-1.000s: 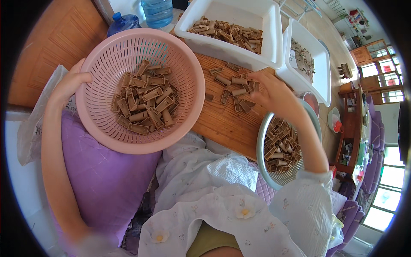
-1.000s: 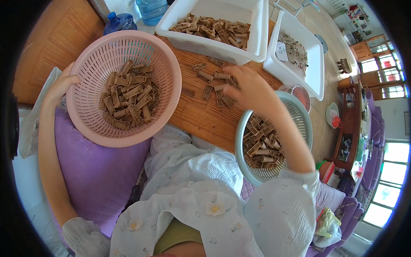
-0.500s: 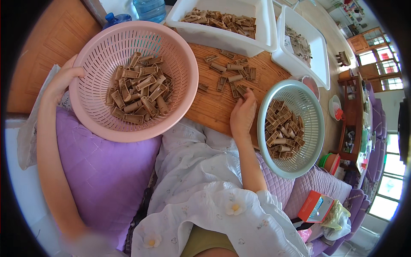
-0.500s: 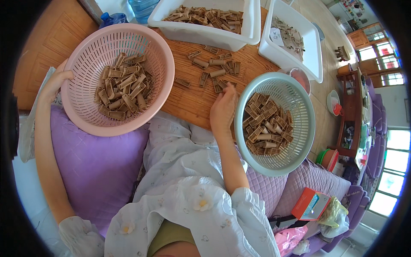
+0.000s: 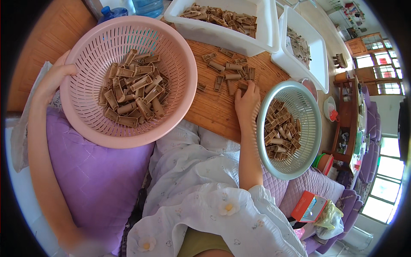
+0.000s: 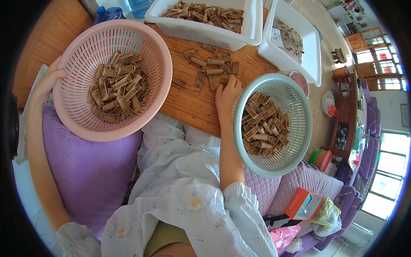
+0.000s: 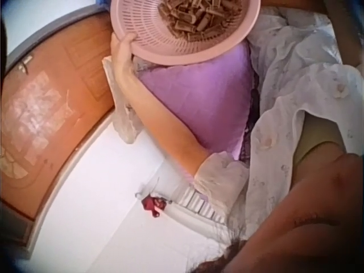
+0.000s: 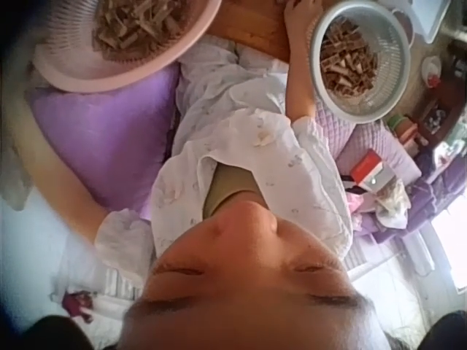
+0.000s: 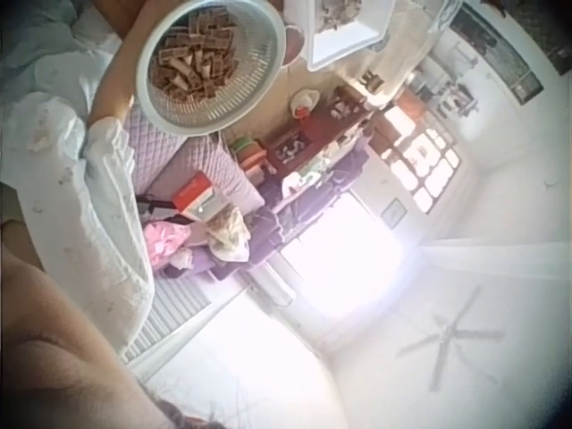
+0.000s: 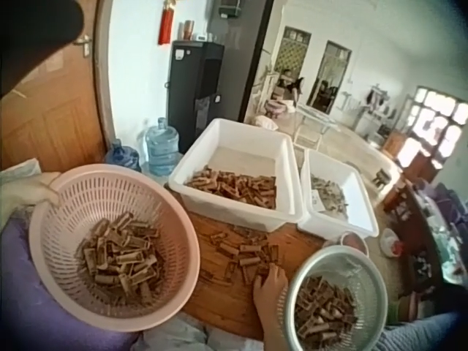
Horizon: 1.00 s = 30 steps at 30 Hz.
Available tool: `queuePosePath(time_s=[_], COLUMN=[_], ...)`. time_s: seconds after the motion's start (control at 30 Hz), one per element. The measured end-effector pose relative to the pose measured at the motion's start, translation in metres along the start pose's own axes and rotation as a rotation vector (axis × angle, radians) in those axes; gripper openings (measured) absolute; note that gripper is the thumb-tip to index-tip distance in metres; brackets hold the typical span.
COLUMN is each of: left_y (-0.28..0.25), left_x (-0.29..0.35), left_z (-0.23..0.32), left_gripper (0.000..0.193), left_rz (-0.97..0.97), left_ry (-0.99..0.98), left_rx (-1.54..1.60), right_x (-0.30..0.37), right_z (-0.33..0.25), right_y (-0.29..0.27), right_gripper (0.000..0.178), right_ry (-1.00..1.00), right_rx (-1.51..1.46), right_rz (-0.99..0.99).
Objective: The person sorts small plastic components by hand, transferring them between trays and plastic colanders, and displays samples to the camera.
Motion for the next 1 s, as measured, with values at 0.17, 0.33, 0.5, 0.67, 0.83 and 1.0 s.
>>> queuePosePath(time_s=[0.17, 0.33, 0.5, 0.67, 0.83, 1.0], left_y=[-0.001, -0.003, -0.002, -0.003, 0.000, 0.003], left_x=[0.001, 0.000, 0.001, 0.003, -0.001, 0.002], left_z=[-0.002, -0.002, -0.003, -0.006, 0.001, 0.006], left_gripper=[0.053, 0.055, 0.055, 0.055, 0.056, 0.055], left_rz=[0.019, -0.008, 0.007, -0.004, -0.010, 0.001], left_ry=[-0.016, -0.012, -0.024, -0.016, 0.001, -0.014], left_rx=[-0.002, 0.010, -0.013, -0.008, -0.040, -0.024], right_x=[0.005, 0.026, 0.007, -0.016, -0.036, -0.005], right_z=[0.004, -0.014, -0.088, -0.163, -0.107, -0.108], right_y=[0.014, -0.002, -0.026, -0.057, -0.004, 0.058], right_gripper=[0.028, 0.038, 0.050, 0.047, 0.027, 0.018], right_ry=[0.186, 0.212, 0.295, -0.339, -0.153, -0.364], right_rx=[0.089, -0.414, -1.359, -1.560, -0.584, -0.098], right_rz=[-0.384, -0.171, -0.436, -0.800, -0.413, -0.373])
Point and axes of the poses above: each hand's wrist, its own x-axis away from the middle knuckle, its own y-axis out of the palm, z = x × y, the point moved 6 cm from there along -x, towards the middle knuckle, and after that the axes turned 9 degrees about -z, right-handed, at the moved point
